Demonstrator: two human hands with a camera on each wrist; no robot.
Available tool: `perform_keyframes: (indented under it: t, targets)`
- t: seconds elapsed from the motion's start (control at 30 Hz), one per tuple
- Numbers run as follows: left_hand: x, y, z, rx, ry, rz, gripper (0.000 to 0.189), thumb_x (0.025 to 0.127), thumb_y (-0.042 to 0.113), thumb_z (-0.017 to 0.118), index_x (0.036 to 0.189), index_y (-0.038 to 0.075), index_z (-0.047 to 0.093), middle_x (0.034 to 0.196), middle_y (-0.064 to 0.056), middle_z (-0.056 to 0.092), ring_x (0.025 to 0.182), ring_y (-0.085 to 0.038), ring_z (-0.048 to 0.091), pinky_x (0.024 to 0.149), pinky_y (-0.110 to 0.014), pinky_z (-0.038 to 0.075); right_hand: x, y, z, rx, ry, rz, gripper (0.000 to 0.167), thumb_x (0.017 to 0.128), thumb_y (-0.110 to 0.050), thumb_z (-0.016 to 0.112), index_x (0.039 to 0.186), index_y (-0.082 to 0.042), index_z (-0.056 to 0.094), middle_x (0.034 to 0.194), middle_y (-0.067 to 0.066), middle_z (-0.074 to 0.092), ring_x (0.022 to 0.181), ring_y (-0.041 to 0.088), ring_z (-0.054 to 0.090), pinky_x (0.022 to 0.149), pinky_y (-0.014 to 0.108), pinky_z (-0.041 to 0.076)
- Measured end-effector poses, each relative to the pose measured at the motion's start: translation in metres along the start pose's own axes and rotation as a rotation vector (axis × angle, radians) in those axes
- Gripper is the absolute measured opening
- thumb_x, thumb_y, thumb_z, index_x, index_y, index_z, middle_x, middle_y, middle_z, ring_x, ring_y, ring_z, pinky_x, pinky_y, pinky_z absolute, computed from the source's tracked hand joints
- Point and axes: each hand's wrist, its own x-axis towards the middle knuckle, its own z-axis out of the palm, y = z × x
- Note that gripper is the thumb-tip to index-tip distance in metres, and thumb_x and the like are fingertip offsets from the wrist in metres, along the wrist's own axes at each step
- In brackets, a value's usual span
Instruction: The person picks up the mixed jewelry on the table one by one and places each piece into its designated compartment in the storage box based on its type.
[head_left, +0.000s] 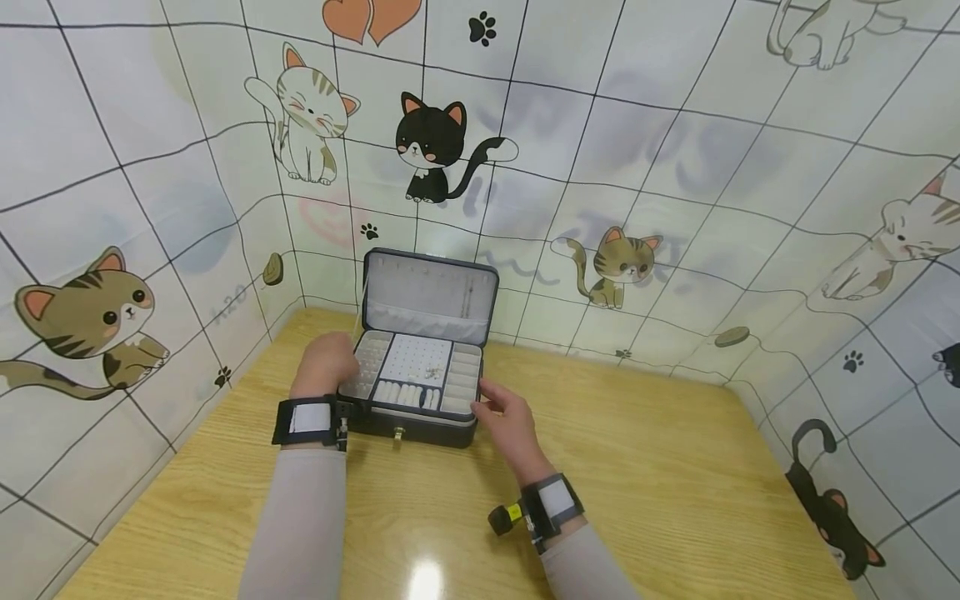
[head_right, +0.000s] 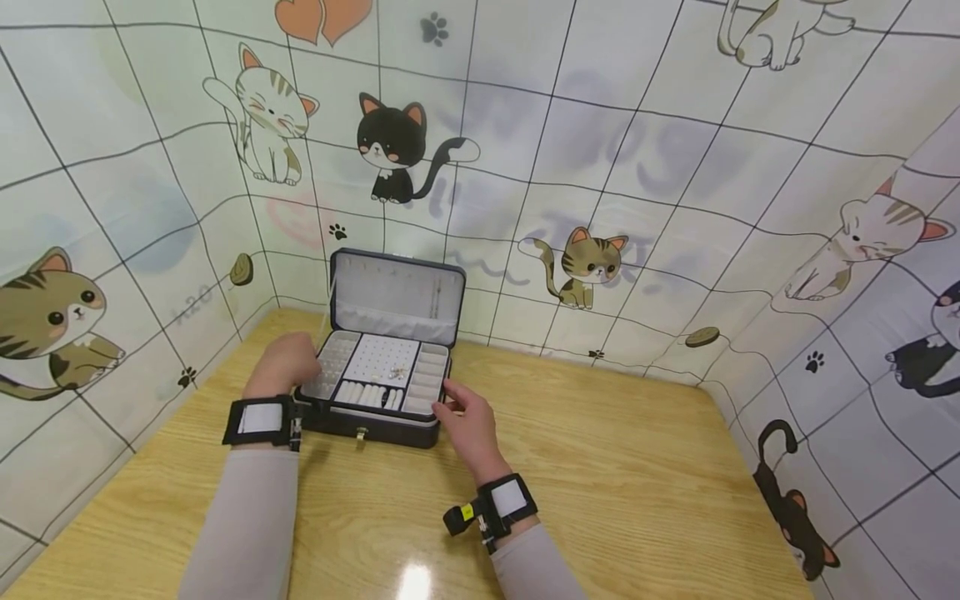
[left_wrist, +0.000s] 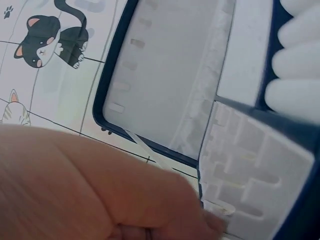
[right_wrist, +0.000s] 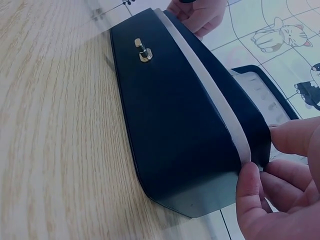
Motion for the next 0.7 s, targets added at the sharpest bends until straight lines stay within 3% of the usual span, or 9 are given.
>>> perform_keyframes:
  t: [0.3,0.5,0.7]
  targets:
    - [0.0017,-0.0043,0.0055,-0.025,0.045,-0.069,0.010,0.087,0.001,0.064,0.086,-0.005,0.071,0.079,-0.017,0.063,0.072,-0.031,0.057,0.061,-0.036,0.044,-0.0028,0.0022,0.0038,0.039,0.018,-0.005,0.046,0.098,-0.014,0.074,0.142,-0.007,0.066,0.145,0.015,0.068,0.111,0.026,0.069,0.089,0.033,0.060]
    - [0.0035,-0.0059,0.0075,-0.006,0.060,-0.066,0.008,0.082,0.004,0.070,0.084,-0.004,0.071,0.079,-0.017,0.065,0.072,-0.031,0.058,0.060,-0.037,0.044,-0.0033,0.0063,0.0075,0.082,0.041,0.020,0.044,0.097,-0.010,0.074,0.140,-0.008,0.068,0.144,0.013,0.067,0.109,0.024,0.068,0.081,0.024,0.056]
    - [0.0091,-0.0080,0.0104,0.031,0.057,-0.061,0.010,0.082,0.007,0.073,0.083,-0.002,0.070,0.079,-0.016,0.065,0.073,-0.031,0.058,0.062,-0.038,0.044,-0.0004,0.0096,0.0091,0.119,0.062,0.036,0.041,0.096,-0.007,0.074,0.137,-0.008,0.071,0.142,0.014,0.068,0.107,0.023,0.069,0.078,0.022,0.055]
